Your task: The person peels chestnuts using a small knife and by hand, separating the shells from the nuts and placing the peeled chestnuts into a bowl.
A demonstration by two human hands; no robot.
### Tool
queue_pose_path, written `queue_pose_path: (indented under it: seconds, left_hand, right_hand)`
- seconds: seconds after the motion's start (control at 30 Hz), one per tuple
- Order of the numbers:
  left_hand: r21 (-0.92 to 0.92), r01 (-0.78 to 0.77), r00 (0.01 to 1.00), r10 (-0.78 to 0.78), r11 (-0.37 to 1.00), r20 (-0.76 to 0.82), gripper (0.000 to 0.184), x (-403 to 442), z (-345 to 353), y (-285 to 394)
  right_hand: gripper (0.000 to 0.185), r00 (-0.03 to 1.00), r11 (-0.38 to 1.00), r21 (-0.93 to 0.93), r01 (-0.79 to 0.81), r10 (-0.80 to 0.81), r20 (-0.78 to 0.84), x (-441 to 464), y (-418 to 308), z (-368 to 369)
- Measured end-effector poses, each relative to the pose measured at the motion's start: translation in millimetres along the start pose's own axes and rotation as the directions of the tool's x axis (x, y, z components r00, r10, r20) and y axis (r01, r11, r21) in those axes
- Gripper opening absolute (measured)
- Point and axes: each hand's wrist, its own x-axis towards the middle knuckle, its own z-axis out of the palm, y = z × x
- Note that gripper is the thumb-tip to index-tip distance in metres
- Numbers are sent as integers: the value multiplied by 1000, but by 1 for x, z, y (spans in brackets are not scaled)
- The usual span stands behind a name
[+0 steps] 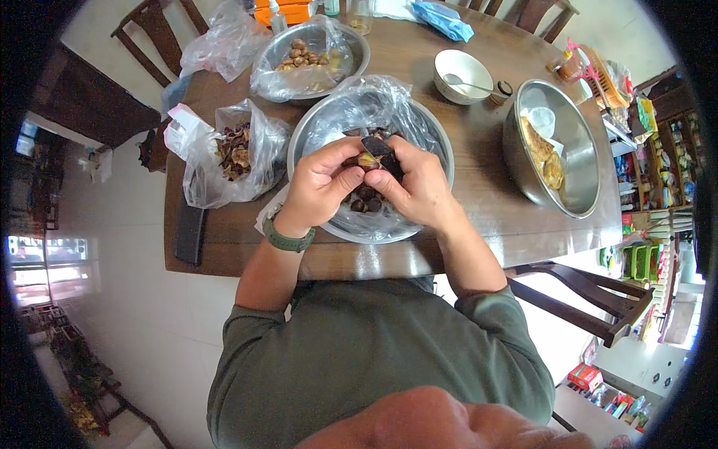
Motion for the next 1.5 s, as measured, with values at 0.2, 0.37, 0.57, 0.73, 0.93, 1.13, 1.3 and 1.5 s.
queue_pose_path:
  seconds: [0.2, 0.37, 0.57, 0.73, 0.93, 1.13, 1.3, 1.5]
  left_hand:
    - [-9, -11, 1000, 11, 1000, 18, 30, -1, -1, 1]
    - [8, -13, 1000, 13, 1000, 7, 27, -1, 0, 3]
    - [92, -12, 1000, 13, 996, -12, 25, 0, 2, 9]
    - [93, -17, 997, 23, 996, -70, 26, 0, 5, 8]
    - [101, -109, 990, 117, 989, -75, 29, 3, 2, 3]
    - [163, -126, 988, 138, 979, -62, 31, 3, 1, 8]
    - [319, -142, 986, 161, 937, -33, 33, 5, -1, 19]
    - [394, -182, 971, 228, 901, -73, 33, 5, 1, 21]
  right_hand:
    - [37, 999, 999, 43, -16, 14, 46, 0, -7, 0]
    - [37, 997, 999, 19, -44, 43, 66, -2, -7, -1]
    - [39, 998, 1000, 13, -23, 22, 61, -2, -11, -2]
    - [39, 998, 999, 24, -35, 33, 51, -2, -7, 1]
    - [35, 1000, 997, 81, 6, -7, 18, -1, -5, 3]
    - [33, 994, 990, 132, -50, 36, 105, -3, -8, -1]
    - [35, 996, 993, 110, -47, 39, 75, -3, -8, 1]
    - [35, 995, 996, 68, -63, 58, 84, -3, -9, 1]
